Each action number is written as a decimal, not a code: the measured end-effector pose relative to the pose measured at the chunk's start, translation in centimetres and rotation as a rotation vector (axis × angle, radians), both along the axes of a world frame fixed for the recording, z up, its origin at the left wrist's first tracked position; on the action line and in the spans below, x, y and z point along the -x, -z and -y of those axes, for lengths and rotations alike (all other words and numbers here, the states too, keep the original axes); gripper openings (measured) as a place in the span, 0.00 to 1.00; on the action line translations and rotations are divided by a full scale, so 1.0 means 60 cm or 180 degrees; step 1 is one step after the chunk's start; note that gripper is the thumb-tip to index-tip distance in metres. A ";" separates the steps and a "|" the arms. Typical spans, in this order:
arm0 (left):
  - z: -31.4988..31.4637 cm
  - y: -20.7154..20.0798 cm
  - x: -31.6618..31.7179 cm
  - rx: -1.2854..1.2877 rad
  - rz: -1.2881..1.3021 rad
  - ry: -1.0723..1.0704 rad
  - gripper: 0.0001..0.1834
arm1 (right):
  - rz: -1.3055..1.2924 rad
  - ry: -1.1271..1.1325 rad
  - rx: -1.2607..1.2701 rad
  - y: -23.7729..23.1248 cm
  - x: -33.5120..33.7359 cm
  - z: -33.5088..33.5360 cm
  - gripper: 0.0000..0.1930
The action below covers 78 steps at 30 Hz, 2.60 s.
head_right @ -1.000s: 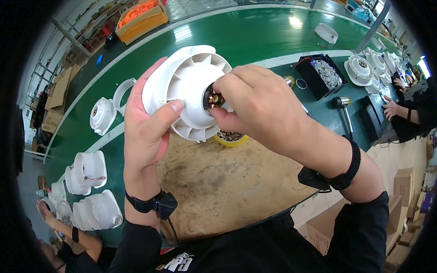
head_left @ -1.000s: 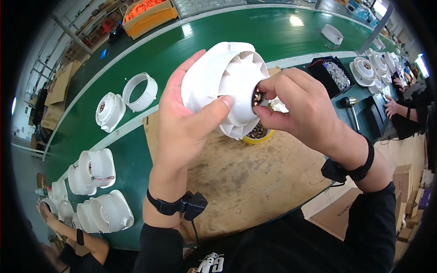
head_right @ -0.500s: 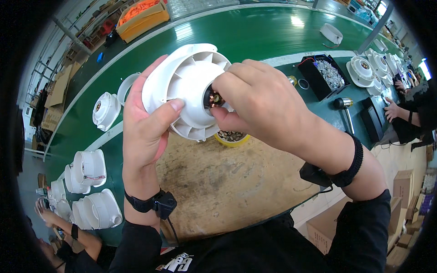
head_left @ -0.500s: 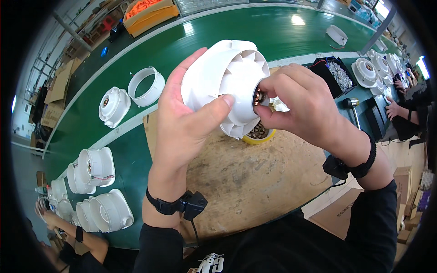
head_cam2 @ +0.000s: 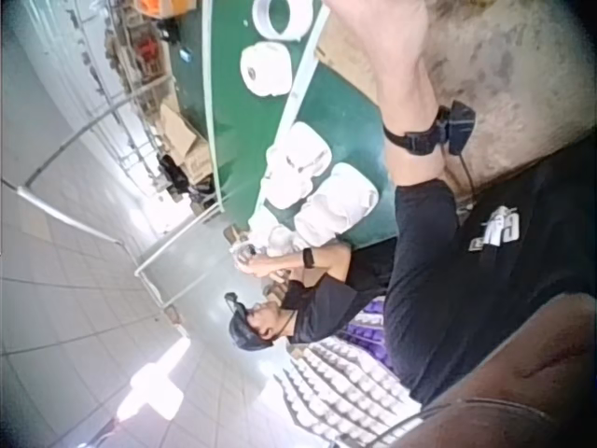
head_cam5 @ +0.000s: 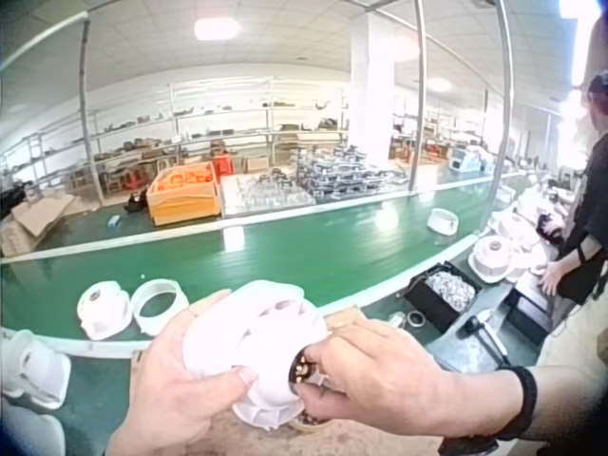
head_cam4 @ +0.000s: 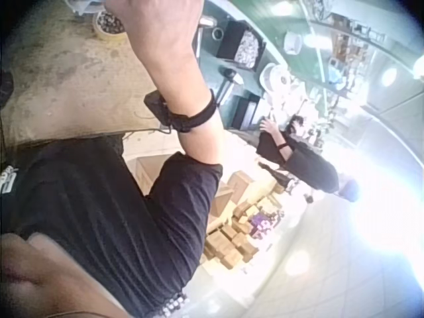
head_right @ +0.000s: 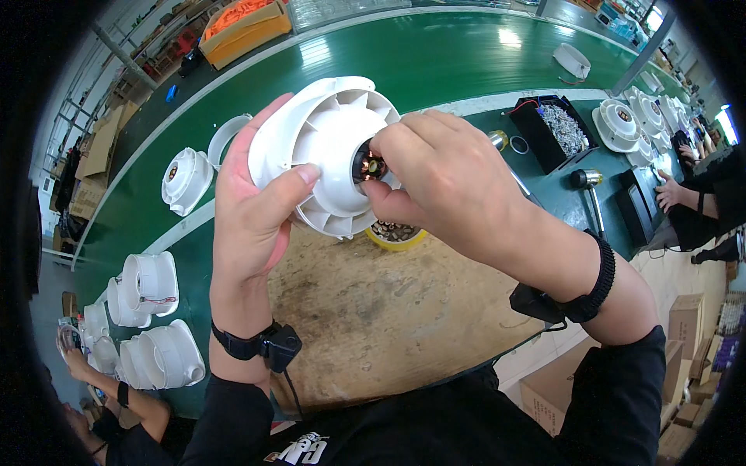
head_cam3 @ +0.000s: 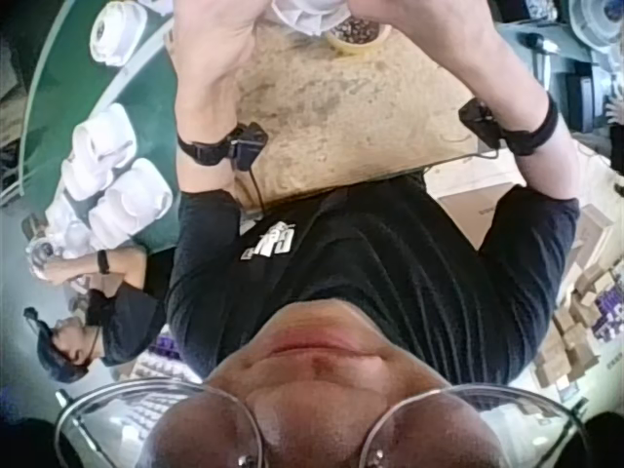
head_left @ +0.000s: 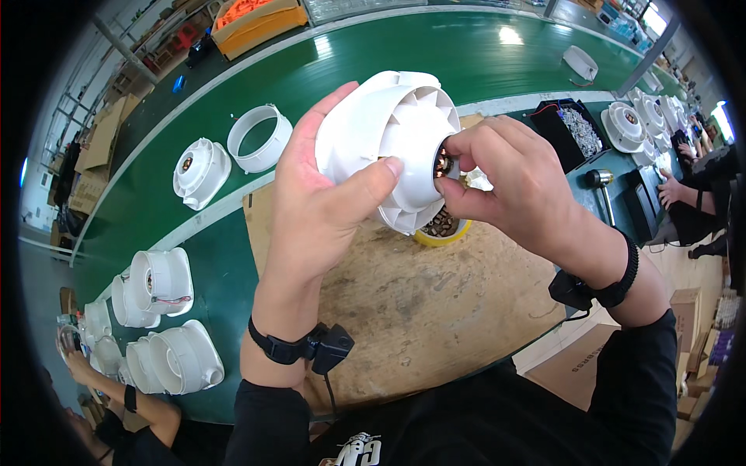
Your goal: The person assembles white plastic electrical housings by inserting small metallic components into the central cavity. They use a small metal rod and a hammer to tap the components into place, then inspect the fit by hand. The person handles multiple housings sequentially, placing finished units on the green conveyor belt.
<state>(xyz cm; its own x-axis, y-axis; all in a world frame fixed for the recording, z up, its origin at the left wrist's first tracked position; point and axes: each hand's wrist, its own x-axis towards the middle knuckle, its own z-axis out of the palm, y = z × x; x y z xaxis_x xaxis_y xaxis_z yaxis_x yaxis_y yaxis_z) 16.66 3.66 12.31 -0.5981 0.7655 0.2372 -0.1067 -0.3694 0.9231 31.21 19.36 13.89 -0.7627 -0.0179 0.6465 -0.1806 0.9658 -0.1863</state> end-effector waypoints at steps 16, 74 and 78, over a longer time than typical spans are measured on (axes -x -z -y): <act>-0.004 0.008 0.017 -0.0227 0.0599 -0.0038 0.40 | 0.0465 0.0008 0.0532 -0.013 0.010 -0.015 0.28; 0.017 0.047 0.041 0.0580 0.1577 0.1333 0.48 | 0.0448 0.0234 0.1981 0.047 0.011 -0.028 0.17; 0.013 0.049 0.043 0.2250 0.0576 0.1446 0.40 | 0.0959 0.1015 0.2754 0.075 -0.048 -0.022 0.18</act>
